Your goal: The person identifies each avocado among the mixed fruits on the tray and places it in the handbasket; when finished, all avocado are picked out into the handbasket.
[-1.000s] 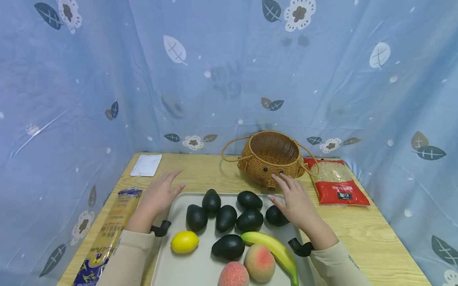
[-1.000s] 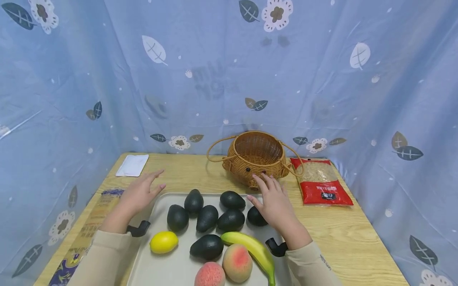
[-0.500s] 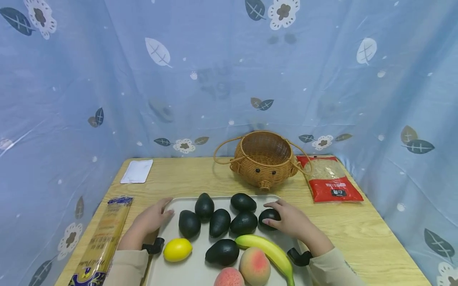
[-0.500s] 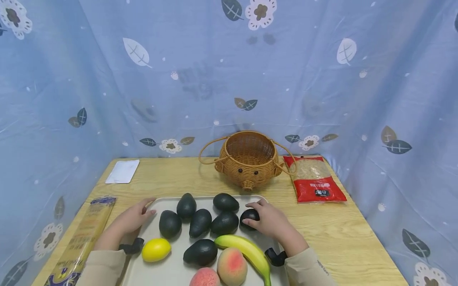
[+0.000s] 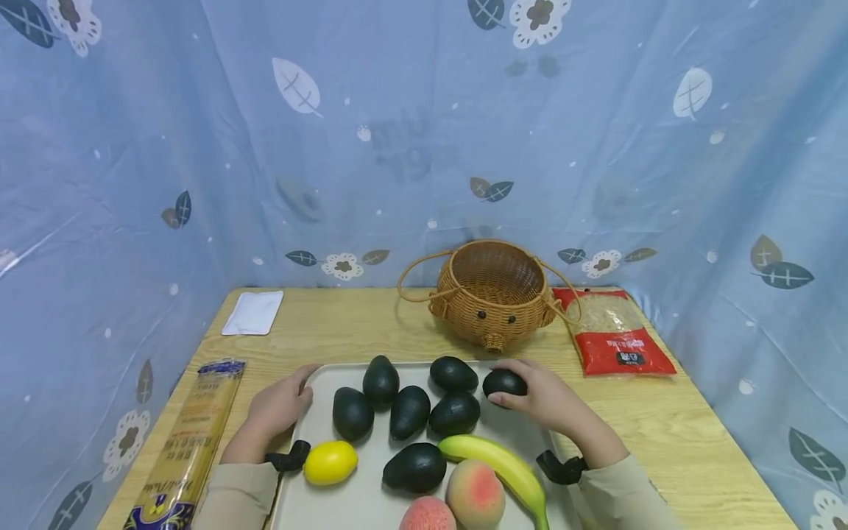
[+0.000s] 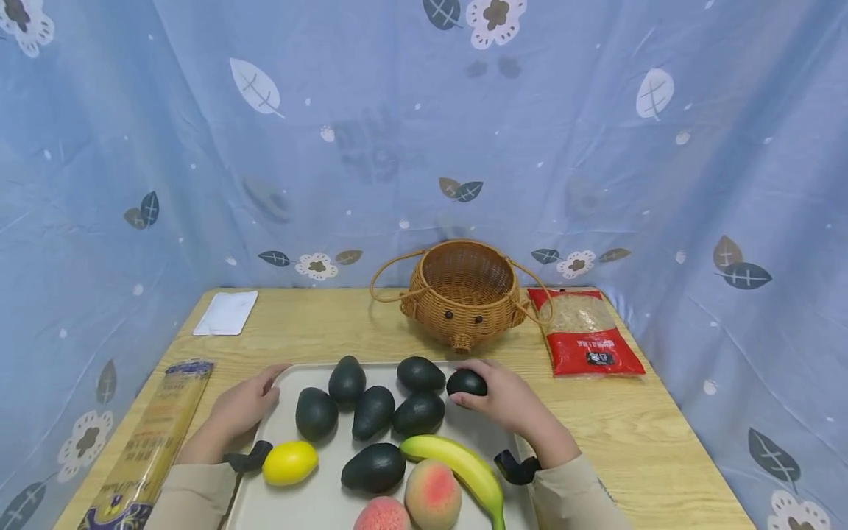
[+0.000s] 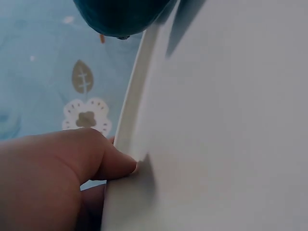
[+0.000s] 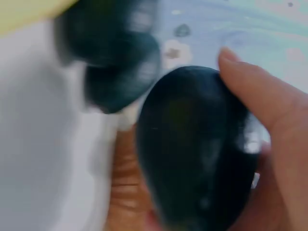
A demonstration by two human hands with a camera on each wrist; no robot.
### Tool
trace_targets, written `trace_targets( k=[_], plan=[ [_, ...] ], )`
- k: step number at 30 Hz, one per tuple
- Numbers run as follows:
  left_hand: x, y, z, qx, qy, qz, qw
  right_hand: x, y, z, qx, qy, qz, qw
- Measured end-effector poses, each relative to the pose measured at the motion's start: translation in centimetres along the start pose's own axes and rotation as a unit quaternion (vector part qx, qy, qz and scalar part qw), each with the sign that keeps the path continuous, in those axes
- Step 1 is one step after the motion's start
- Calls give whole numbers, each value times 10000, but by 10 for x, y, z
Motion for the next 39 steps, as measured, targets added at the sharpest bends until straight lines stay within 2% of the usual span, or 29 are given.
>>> trace_targets(
  k=[4, 9, 12, 14, 19, 24, 27, 32, 39],
  plan=[
    [-1, -1, 0, -26, -28, -90, 10000, -42, -17, 13, -233, 73, -698, 9973],
    [-2, 0, 0, -153, 89, -145, 9997, -97, -44, 18, -296, 38, -1702, 9850],
    [-4, 2, 1, -206, 127, -203, 9995, -116, -67, 11, -110, -7, -1902, 9817],
    [-5, 3, 1, -203, 138, -257, 9994, -123, -81, 3, 92, 15, -1819, 9833],
    [-3, 1, -1, -180, 163, -373, 9990, -115, -105, -16, 452, 54, -1302, 9904],
    [-5, 1, 1, -226, 214, -464, 9984, -97, -122, -24, 471, 280, -821, 9951],
    [-3, 1, 0, -269, 235, -430, 9984, -89, -125, -28, 507, 442, -666, 9955],
    [-3, 1, 1, -287, 214, -396, 9986, -84, -127, -28, 580, 528, -649, 9948],
    [-3, -1, 2, -242, 206, -387, 9987, -88, -121, -15, 461, 558, -926, 9931]
  ],
)
Point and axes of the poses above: each hand's wrist, its own y-axis away from the middle knuckle, its own x-axis out of the palm, z = x × y, the point moved 8 cm from there along -y, towards the middle knuckle, and after that the axes turned 8 degrees about -x, right-handed, at the moved point
